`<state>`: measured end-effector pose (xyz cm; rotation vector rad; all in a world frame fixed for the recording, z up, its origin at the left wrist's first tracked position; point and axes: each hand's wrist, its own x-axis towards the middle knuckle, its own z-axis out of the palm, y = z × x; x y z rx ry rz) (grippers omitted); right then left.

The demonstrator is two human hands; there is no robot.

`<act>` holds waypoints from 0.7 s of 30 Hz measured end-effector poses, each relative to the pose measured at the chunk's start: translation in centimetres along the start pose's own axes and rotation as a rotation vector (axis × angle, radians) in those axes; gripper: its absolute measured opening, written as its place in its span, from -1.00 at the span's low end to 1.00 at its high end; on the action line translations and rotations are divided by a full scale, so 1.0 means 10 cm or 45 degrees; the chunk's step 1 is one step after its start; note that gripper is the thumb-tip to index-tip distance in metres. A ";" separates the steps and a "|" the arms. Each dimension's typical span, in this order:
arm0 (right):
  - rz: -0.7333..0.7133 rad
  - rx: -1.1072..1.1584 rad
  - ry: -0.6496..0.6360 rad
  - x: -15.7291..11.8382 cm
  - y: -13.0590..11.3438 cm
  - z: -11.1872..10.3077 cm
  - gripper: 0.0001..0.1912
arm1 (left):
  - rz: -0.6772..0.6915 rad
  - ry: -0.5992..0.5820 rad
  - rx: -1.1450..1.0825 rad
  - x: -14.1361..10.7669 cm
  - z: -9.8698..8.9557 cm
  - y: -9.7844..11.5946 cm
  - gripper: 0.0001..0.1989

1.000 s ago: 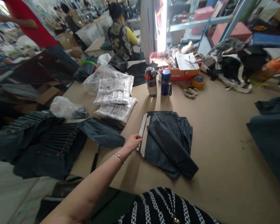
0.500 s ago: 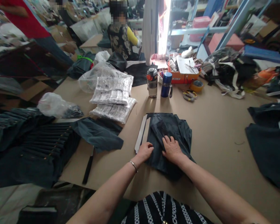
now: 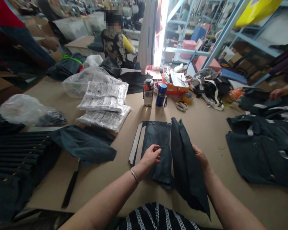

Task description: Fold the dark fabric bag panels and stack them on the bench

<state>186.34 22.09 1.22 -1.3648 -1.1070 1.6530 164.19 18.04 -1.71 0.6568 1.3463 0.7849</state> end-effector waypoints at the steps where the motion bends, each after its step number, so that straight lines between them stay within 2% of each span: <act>1: 0.010 0.042 0.024 -0.06 -0.03 0.03 -0.58 | -0.015 0.030 -0.039 0.00 0.04 0.01 -0.58; 3: 0.010 0.128 0.104 -0.15 -0.07 0.11 -0.62 | -0.093 0.043 -0.146 0.01 0.09 0.02 -0.49; 4: 0.002 0.158 0.141 -0.19 -0.09 0.14 -0.64 | -0.148 -0.006 -0.231 0.02 0.10 0.02 -0.48; 7: -0.001 0.211 0.194 -0.29 -0.10 0.22 -0.67 | -0.282 -0.317 -0.540 0.02 0.08 0.03 -0.61; 9: 0.029 0.216 0.187 -0.31 -0.08 0.20 -0.65 | -0.278 -0.469 -0.663 0.00 0.05 0.06 -0.67; 12: 0.128 0.140 0.107 -0.26 -0.08 0.03 -0.61 | -0.144 -0.482 -0.575 -0.06 -0.01 0.16 -0.70; 14: 0.066 -0.104 0.175 -0.21 -0.21 -0.13 -0.57 | 0.016 -0.424 -0.302 -0.11 -0.05 0.30 -0.76; 15: -0.064 -0.301 0.269 -0.19 -0.33 -0.19 -0.55 | 0.118 -0.392 -0.102 -0.14 -0.07 0.38 -0.83; 17: -0.486 -0.796 0.399 -0.21 -0.66 -0.20 -0.52 | 0.381 -0.350 0.402 -0.21 -0.09 0.57 -0.90; 18: -0.716 -1.055 0.358 -0.24 -0.84 -0.15 -0.52 | 0.536 -0.333 0.671 -0.25 -0.09 0.66 -0.89; 19: -0.894 -1.302 0.206 -0.28 -1.01 -0.05 -0.52 | 0.698 -0.312 0.925 -0.29 -0.08 0.75 -0.88; 20: -1.002 -1.527 -0.015 -0.32 -1.16 0.07 -0.55 | 0.853 -0.288 1.150 -0.33 -0.07 0.84 -0.88; 21: -1.029 -1.726 -0.239 -0.34 -1.26 0.21 -0.62 | 0.980 -0.269 1.347 -0.37 -0.05 0.91 -0.87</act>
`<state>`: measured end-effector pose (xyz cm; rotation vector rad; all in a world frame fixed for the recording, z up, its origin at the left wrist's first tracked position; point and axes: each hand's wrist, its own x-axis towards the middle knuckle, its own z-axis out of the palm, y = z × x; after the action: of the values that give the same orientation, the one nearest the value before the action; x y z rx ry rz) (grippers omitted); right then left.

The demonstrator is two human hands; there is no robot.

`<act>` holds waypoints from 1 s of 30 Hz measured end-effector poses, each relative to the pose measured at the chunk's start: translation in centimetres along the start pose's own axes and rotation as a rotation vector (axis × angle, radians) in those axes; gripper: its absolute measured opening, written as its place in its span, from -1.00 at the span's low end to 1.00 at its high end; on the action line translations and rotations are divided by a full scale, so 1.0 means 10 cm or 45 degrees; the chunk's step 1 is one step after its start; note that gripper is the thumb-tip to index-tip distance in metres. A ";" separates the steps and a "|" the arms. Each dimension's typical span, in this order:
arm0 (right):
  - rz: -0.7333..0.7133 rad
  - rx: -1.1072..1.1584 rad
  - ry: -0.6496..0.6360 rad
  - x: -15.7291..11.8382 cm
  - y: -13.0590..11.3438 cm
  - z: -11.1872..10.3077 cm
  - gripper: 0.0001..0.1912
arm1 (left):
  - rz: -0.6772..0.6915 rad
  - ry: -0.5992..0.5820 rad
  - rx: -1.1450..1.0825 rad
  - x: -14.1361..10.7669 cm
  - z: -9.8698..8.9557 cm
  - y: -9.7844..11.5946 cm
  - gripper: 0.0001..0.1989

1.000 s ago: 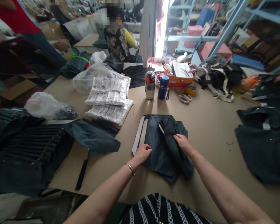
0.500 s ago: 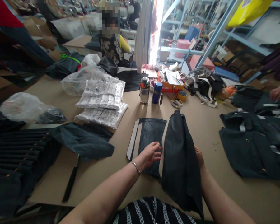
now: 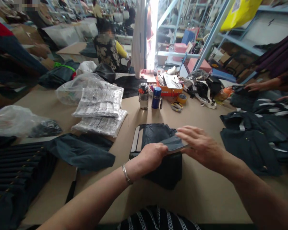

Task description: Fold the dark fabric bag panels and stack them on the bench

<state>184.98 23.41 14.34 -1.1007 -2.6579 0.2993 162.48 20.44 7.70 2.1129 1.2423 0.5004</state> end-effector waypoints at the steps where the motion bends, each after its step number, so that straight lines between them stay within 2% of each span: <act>1: -0.097 -0.086 -0.201 0.09 -0.10 -0.03 -0.71 | 0.068 -0.003 0.165 0.01 -0.06 0.06 -0.86; 3: -0.127 -0.182 -0.490 0.22 -0.21 0.01 -0.83 | 0.121 -0.020 0.362 0.01 -0.16 0.16 -0.83; 5: -0.044 -0.191 -0.587 0.27 -0.18 0.11 -0.82 | 0.113 0.086 0.418 -0.03 -0.24 0.24 -0.84; 6: 0.025 -0.182 -0.556 0.27 -0.13 0.16 -0.82 | 0.114 0.209 0.397 -0.07 -0.26 0.25 -0.85; 8: 0.188 -0.132 -0.393 0.23 -0.02 0.24 -0.80 | 0.093 0.511 0.240 -0.16 -0.27 0.25 -0.85; 10: 0.329 -0.030 -0.198 0.18 0.03 0.33 -0.77 | -0.094 0.741 -0.116 -0.25 -0.21 0.20 -0.83; 11: 0.367 0.030 -0.118 0.16 0.02 0.39 -0.76 | -0.259 0.790 -0.371 -0.28 -0.15 0.17 -0.80; 12: 0.384 0.078 -0.061 0.13 -0.02 0.47 -0.76 | -0.444 0.800 -0.655 -0.29 -0.08 0.13 -0.75; 14: 0.382 0.112 -0.006 0.08 -0.15 0.68 -0.78 | -0.739 0.713 -1.193 -0.28 0.06 0.07 -0.62; 15: 0.366 0.111 -0.010 0.06 -0.23 0.80 -0.80 | -0.813 0.652 -1.397 -0.26 0.13 0.04 -0.58; 17: 0.325 0.137 -0.047 0.00 -0.39 1.04 -0.84 | -0.876 0.568 -1.621 -0.22 0.23 0.00 -0.59; 19: 0.365 0.275 -0.060 -0.06 -0.48 1.24 -0.84 | -0.904 0.520 -1.687 -0.20 0.30 -0.04 -0.65; 21: 0.533 0.558 -0.037 -0.10 -0.48 1.37 -0.77 | -0.935 0.485 -1.709 -0.21 0.35 -0.08 -0.69; 23: 0.726 0.919 -0.016 -0.11 -0.41 1.43 -0.69 | -0.954 0.486 -1.710 -0.23 0.40 -0.11 -0.72; 25: 0.823 1.182 -0.022 -0.10 -0.31 1.43 -0.66 | -0.925 0.521 -1.691 -0.24 0.46 -0.10 -0.70; 27: 0.787 1.214 -0.035 -0.07 -0.22 1.39 -0.66 | -0.856 0.505 -1.657 -0.24 0.49 -0.06 -0.70; 30: 0.658 1.008 -0.008 -0.03 -0.11 1.27 -0.77 | -0.848 0.376 -1.533 -0.27 0.44 0.10 -0.78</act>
<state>180.62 21.26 2.54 -1.4209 -1.8723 1.2986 164.47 16.27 5.15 0.6001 1.2192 0.9395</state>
